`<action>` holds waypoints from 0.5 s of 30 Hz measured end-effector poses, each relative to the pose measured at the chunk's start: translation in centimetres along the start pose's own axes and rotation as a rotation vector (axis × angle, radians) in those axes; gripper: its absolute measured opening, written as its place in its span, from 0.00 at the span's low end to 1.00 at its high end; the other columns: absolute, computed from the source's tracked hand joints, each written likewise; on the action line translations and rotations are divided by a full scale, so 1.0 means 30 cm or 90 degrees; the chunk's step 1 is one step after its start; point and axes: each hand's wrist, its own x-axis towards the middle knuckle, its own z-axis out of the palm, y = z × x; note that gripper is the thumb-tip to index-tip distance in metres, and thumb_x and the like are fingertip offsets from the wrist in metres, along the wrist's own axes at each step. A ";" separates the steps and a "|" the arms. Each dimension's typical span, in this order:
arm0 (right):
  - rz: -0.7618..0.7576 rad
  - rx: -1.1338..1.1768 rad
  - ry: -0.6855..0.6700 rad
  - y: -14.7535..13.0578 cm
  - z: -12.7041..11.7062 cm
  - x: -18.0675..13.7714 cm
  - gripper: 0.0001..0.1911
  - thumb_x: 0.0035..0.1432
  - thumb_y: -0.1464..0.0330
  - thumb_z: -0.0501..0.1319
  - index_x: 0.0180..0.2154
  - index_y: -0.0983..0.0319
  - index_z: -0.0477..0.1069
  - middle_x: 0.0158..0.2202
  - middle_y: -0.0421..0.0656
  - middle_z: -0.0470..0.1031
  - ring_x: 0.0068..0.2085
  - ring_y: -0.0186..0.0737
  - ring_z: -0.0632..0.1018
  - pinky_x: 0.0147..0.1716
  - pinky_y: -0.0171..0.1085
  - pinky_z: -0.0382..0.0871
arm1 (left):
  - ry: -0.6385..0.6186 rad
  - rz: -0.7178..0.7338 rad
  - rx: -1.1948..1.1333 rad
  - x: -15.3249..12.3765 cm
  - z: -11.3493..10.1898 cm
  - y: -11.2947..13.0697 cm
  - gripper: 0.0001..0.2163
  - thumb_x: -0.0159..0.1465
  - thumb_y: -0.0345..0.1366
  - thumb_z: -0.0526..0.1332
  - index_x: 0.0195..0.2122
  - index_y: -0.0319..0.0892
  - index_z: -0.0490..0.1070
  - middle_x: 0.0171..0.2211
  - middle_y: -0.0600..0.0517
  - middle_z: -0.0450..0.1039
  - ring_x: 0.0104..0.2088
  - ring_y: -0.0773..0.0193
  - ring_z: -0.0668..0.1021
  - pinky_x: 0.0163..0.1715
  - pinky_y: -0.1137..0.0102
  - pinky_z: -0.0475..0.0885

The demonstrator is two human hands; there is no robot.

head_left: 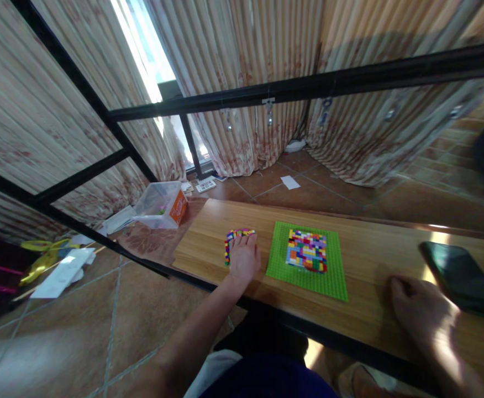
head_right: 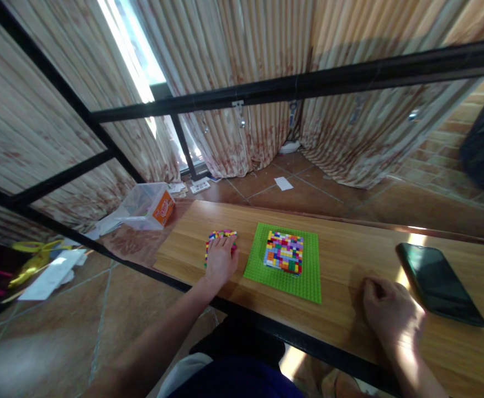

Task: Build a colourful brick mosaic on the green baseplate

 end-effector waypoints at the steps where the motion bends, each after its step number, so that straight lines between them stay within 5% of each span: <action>1: 0.000 0.002 0.001 0.000 0.000 -0.001 0.23 0.62 0.56 0.52 0.37 0.64 0.81 0.36 0.51 0.80 0.37 0.50 0.79 0.31 0.41 0.65 | 0.005 -0.017 0.016 0.002 -0.006 -0.020 0.17 0.66 0.34 0.59 0.56 0.40 0.70 0.50 0.42 0.76 0.53 0.50 0.74 0.55 0.55 0.67; 15: 0.027 0.042 0.027 -0.013 -0.005 0.000 0.23 0.57 0.55 0.52 0.36 0.63 0.79 0.35 0.50 0.79 0.35 0.46 0.76 0.32 0.40 0.64 | -0.049 -0.026 0.075 0.033 0.002 -0.025 0.17 0.67 0.36 0.58 0.56 0.40 0.71 0.50 0.42 0.76 0.53 0.49 0.73 0.54 0.54 0.65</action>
